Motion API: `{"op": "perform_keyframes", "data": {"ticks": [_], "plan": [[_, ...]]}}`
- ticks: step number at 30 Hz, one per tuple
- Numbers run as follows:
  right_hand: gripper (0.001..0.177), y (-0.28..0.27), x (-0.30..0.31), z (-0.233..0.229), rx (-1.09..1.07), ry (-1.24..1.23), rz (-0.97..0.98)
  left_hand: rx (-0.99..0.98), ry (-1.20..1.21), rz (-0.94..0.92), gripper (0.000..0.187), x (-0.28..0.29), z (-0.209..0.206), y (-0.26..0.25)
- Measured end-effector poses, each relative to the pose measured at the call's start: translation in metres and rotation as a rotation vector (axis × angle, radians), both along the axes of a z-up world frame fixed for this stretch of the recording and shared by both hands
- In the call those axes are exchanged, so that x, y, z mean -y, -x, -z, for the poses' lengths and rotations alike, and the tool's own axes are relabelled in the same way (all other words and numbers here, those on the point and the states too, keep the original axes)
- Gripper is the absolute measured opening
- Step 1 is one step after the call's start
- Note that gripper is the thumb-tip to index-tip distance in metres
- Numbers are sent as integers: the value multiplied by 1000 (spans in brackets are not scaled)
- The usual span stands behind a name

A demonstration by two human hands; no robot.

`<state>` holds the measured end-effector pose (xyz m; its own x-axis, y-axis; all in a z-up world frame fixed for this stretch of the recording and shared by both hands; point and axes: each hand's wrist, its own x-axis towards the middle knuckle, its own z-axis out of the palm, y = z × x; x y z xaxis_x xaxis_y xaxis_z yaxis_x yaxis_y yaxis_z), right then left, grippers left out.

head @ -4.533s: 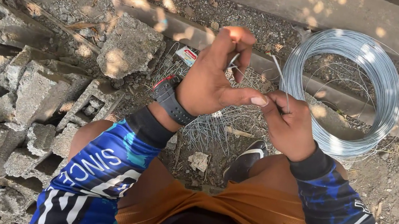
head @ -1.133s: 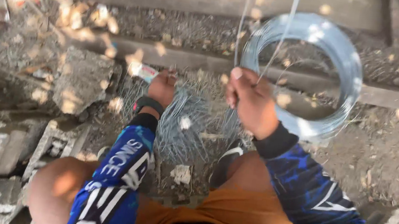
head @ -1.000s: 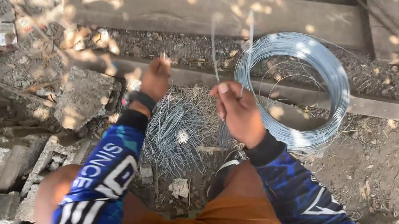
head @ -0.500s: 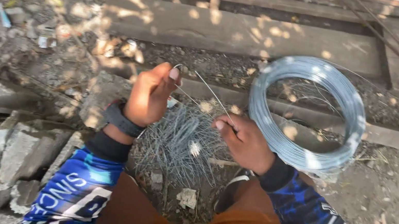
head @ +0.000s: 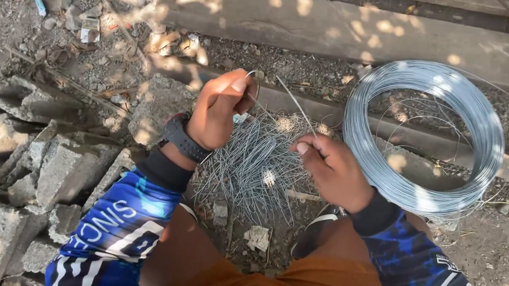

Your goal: The person sits on the ground and repeatedly pulls lengths of thin metal wire from a coil, breaks them off by hand, and places them into a growing pile. The person handles the wire with both hands and accumulates a bundle of short wire pieces.

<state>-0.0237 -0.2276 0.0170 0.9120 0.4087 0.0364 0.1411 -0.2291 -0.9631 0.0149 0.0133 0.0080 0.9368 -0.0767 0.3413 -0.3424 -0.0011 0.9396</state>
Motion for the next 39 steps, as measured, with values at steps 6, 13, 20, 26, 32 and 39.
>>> {"op": "perform_keyframes", "data": {"ticks": [6,13,20,26,32,39], "plan": [[16,-6,6,34,-8,-148,65,175,-125,133,38,3,-2,3],[71,-4,34,22,-132,-704,63,209,-453,303,68,16,90,2],[53,-17,67,17,-108,-838,32,-629,-793,104,48,-2,200,-4],[21,-12,66,-3,-23,-756,112,-917,-1283,261,49,32,350,38],[11,-7,66,-9,-77,-672,209,-698,-1062,90,72,78,431,29],[22,-21,63,9,-73,-643,327,-834,-942,122,79,84,435,-11]]}}
